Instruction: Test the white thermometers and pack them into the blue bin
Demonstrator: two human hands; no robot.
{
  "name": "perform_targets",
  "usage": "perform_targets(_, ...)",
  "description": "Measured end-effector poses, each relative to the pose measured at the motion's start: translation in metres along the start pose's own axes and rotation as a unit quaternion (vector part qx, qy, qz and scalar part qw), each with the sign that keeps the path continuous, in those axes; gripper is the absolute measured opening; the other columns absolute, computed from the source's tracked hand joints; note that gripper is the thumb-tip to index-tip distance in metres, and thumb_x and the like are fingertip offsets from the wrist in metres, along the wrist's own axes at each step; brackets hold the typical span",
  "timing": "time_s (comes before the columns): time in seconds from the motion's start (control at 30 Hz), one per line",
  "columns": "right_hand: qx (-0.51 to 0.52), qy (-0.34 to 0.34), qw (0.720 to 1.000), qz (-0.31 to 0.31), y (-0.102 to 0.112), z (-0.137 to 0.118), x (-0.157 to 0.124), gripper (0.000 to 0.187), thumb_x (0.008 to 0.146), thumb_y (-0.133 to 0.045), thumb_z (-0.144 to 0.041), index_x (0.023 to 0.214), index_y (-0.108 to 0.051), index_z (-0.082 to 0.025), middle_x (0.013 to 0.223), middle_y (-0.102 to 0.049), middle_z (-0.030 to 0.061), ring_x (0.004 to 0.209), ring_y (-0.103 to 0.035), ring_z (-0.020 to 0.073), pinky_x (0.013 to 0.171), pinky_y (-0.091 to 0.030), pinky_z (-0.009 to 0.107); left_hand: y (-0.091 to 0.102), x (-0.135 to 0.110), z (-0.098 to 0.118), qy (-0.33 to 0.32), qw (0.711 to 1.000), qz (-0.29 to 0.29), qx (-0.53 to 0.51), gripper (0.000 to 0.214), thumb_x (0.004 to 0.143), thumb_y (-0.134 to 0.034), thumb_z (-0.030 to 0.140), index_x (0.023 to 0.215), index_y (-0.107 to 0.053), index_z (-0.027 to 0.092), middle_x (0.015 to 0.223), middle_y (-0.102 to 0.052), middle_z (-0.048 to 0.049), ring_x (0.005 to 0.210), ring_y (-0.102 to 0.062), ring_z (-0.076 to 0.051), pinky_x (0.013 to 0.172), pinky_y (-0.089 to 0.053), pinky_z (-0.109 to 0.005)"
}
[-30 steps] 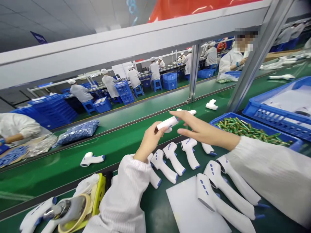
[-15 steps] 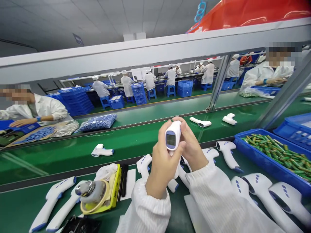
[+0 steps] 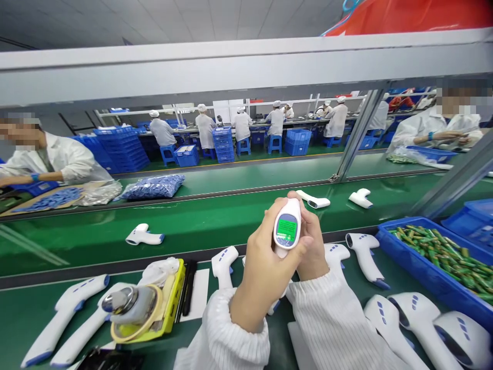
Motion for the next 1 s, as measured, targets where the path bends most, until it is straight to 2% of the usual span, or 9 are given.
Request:
perform_targets(0.17, 0.03, -0.018, 0.999, 0.001, 0.0013, 0.0042, 0.0022, 0.019, 0.077, -0.064, -0.031, 0.093, -0.056, -0.026, 0.07, -0.052, -0.0059, 0.056, -0.052, 0.01, 0.052, -0.044, 0.021, -0.0007, -0.0003, -0.005, 0.008, 1.0, 0.003, 0.018, 0.06, 0.081, -0.072, 0.023, 0.137, -0.051, 0.033, 0.141, -0.056, -0.0003, 0.126, -0.055, -0.024, 0.102, -0.047, -0.034)
perform_targets(0.5, 0.031, -0.022, 0.999, -0.027, 0.0041, 0.0055, 0.0036, 0.016, 0.08, -0.061, -0.032, 0.094, -0.054, -0.027, 0.071, -0.051, -0.0057, 0.055, -0.052, 0.0094, 0.05, -0.044, 0.02, -0.0018, -0.0013, -0.0027, 0.008, 0.999, 0.001, 0.033, 0.06, 0.083, -0.07, 0.022, 0.138, -0.05, 0.033, 0.139, -0.058, -0.001, 0.12, -0.059, -0.023, 0.098, -0.049, -0.032)
perform_targets(0.7, 0.019, -0.031, 0.998, -0.043, 0.0045, 0.0074, 0.0017, 0.03, 0.074, -0.068, -0.03, 0.101, -0.056, -0.029, 0.078, -0.055, -0.0052, 0.062, -0.056, 0.0104, 0.053, -0.047, 0.02, 0.0001, -0.0005, -0.0029, 0.01, 0.999, 0.011, 0.041, 0.06, 0.083, -0.07, 0.025, 0.139, -0.049, 0.032, 0.139, -0.058, -0.0015, 0.122, -0.057, -0.022, 0.1, -0.047, -0.031)
perform_targets(0.9, -0.002, -0.026, 0.998, -0.057, 0.0059, 0.0075, 0.0021, 0.034, 0.076, -0.07, -0.032, 0.106, -0.055, -0.03, 0.076, -0.053, -0.0051, 0.061, -0.054, 0.0101, 0.054, -0.047, 0.021, 0.0006, -0.0003, -0.0008, 0.021, 1.0, 0.01, 0.018, 0.054, 0.086, -0.068, 0.029, 0.136, -0.05, 0.035, 0.133, -0.062, 0.0009, 0.114, -0.061, -0.019, 0.094, -0.05, -0.028)
perform_targets(1.0, -0.003, -0.037, 0.997, -0.069, 0.0064, 0.0095, 0.0022, 0.044, 0.07, -0.076, -0.031, 0.108, -0.055, -0.031, 0.078, -0.054, -0.0044, 0.062, -0.054, 0.0108, 0.054, -0.047, 0.021, 0.0027, 0.0001, -0.001, 0.03, 0.999, 0.021, 0.024, 0.054, 0.086, -0.068, 0.031, 0.136, -0.05, 0.034, 0.131, -0.063, -0.0004, 0.112, -0.062, -0.019, 0.094, -0.049, -0.028)
Point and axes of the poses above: each hand's wrist, its own x-axis towards the middle knuckle, its own y-axis out of the back of the hand, z = x × y, the point moved 6 cm from there along x, towards the middle knuckle
